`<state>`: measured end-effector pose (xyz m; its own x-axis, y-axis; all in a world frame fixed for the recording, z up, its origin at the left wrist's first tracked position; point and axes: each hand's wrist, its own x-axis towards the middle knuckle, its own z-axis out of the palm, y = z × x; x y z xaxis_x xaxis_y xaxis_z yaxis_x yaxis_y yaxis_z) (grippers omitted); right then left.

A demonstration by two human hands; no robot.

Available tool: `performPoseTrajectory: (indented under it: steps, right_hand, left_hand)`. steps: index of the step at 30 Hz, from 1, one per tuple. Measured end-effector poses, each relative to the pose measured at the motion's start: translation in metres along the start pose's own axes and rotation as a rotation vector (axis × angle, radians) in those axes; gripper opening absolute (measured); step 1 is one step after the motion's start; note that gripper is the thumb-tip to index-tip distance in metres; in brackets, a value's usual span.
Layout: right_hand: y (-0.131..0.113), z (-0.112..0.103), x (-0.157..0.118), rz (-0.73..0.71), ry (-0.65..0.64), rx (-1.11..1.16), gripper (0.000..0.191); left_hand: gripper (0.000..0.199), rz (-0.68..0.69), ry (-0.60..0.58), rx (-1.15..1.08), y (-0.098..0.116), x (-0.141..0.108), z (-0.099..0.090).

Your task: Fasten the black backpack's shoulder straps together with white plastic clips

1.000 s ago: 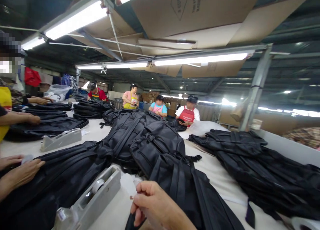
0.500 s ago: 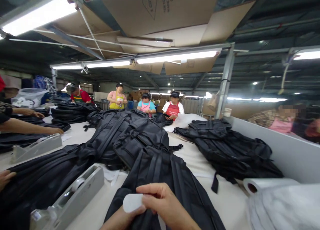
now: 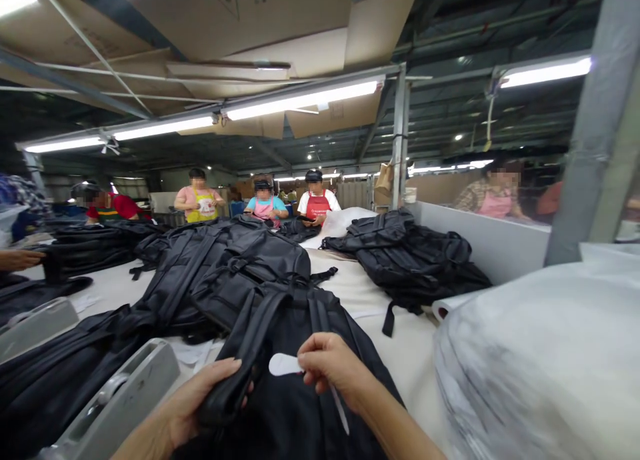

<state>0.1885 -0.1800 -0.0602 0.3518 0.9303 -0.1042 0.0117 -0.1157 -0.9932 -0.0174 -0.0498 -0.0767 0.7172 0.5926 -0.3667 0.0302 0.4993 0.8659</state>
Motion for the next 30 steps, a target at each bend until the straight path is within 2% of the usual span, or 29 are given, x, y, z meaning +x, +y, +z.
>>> performPoseTrajectory:
  steps: [6,14,17,23,27,30]
  right_hand:
    - [0.003,0.022,0.006,0.086,-0.021,-0.026,0.011]
    - [0.001,0.063,0.033,0.084,0.019,0.035,0.017]
    - [0.006,0.071,0.037,0.098,0.012,0.116,0.024]
    - [0.022,0.071,0.038,0.151,-0.08,0.27,0.035]
    - [0.026,0.075,0.041,0.183,-0.106,0.341,0.029]
    - [0.028,0.079,0.044,0.204,-0.113,0.367,0.023]
  left_hand:
    - [0.032,0.019,0.032,0.07,0.008,-0.002,0.004]
    - [0.044,0.12,-0.034,0.226,0.014,-0.008,0.014]
    - [0.046,0.149,0.026,0.205,0.008,-0.007,0.012]
    - [0.048,0.185,0.15,0.178,-0.022,0.013,-0.008]
    - [0.076,0.278,0.301,0.077,-0.031,0.021,-0.015]
    - [0.072,0.266,0.296,0.058,-0.031,0.021,-0.015]
